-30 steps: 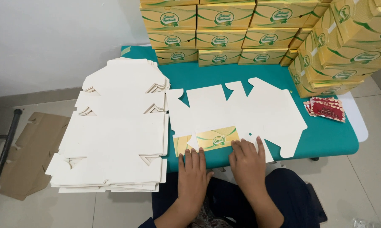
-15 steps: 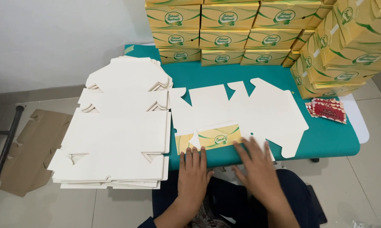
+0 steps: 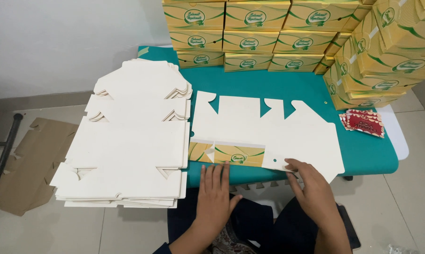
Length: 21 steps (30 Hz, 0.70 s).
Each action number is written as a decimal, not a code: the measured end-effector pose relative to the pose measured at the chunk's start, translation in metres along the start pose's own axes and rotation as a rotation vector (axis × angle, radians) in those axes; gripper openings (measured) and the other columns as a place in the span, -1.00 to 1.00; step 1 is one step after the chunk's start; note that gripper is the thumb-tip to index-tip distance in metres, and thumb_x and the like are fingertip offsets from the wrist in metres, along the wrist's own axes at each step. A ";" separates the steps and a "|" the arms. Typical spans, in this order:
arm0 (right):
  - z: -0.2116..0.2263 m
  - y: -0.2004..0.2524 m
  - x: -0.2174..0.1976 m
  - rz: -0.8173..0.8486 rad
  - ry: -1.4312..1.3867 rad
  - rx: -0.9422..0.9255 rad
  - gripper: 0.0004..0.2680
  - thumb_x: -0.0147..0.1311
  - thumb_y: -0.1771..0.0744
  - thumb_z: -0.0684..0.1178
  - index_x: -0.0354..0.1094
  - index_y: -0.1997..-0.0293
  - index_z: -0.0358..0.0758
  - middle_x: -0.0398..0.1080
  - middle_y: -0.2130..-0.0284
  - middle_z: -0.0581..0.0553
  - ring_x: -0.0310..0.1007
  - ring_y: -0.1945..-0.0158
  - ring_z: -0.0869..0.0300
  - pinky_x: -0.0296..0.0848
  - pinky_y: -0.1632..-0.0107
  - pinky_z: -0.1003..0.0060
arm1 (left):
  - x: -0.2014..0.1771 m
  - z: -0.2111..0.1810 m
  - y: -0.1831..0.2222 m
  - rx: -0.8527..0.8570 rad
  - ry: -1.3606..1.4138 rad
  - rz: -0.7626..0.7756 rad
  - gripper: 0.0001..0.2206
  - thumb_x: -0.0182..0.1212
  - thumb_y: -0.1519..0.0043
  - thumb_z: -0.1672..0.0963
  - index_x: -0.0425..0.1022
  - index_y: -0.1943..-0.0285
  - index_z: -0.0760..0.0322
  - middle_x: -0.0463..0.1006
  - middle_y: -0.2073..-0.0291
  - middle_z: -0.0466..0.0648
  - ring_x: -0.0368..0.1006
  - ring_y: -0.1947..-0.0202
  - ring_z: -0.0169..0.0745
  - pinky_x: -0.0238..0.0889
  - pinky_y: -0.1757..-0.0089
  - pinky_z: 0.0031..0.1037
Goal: The person assembles flat cardboard pieces into small boxes by folding the sides and tucking the flaps. They place a small red packet inside each box, close the lid, and set the finished box aside. The person repeats this process with multiple cardboard pieces.
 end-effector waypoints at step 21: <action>0.032 0.006 0.011 -0.474 0.442 -0.237 -0.91 0.09 -0.21 -0.25 0.46 0.34 -0.18 0.44 0.38 0.02 0.37 0.35 0.20 0.17 -0.29 0.09 | 0.037 -0.076 -0.031 0.220 -0.249 0.101 -0.18 -0.01 -0.05 -0.23 0.01 -0.42 0.23 0.19 -0.24 0.02 0.04 -0.29 0.10 -0.15 -0.25 -0.01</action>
Point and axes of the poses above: each hand's wrist, its own y-axis away from the middle knuckle, its own x-axis out of the palm, z = x × y, the point moved 7 cm from there along -y, towards the middle knuckle
